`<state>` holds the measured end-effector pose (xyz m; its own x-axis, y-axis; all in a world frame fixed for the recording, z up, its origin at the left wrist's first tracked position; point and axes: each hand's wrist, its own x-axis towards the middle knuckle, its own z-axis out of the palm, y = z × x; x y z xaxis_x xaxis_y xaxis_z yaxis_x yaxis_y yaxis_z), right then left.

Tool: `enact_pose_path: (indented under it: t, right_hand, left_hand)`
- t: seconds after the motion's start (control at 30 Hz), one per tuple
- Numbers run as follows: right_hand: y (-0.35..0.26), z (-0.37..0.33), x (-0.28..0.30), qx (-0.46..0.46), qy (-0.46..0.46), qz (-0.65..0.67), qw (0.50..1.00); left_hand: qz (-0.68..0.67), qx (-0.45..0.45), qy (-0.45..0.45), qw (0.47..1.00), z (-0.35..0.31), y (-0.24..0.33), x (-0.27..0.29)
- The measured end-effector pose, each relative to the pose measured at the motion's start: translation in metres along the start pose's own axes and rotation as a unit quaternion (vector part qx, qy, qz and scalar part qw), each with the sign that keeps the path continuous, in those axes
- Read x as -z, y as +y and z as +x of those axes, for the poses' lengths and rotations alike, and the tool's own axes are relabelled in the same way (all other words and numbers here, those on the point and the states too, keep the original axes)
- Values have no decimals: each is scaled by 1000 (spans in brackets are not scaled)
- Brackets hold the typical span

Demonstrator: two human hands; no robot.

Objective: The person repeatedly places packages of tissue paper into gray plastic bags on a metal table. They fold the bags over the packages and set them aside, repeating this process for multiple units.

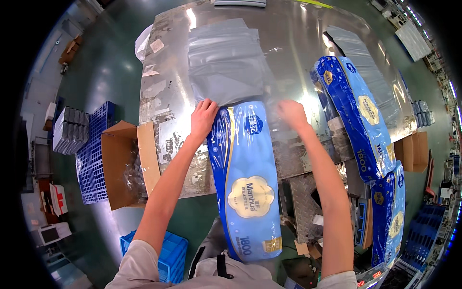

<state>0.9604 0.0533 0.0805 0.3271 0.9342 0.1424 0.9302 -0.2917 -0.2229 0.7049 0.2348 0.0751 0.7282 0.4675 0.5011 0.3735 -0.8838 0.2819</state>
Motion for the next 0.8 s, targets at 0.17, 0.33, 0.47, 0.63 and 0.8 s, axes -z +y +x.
enact_pose_path:
  t: [0.17,0.33,0.47,0.63,0.8]
  right_hand:
    - [-10,29,-25,4,111,45,993]
    - [-18,33,-24,-31,10,31,999]
    - [-22,9,-7,4,7,29,1000]
    - [-21,-20,-15,74,43,100,991]
    - [-2,-24,-59,-97,-34,422,901]
  left_hand:
    - [2,-22,3,1000,11,6,-1]
    - [-3,-7,2,1000,8,5,0]
    - [6,-15,-15,1000,3,0,2]
    - [8,-83,-42,996,-21,-10,22]
    - [-360,223,-34,905,-55,5,16]
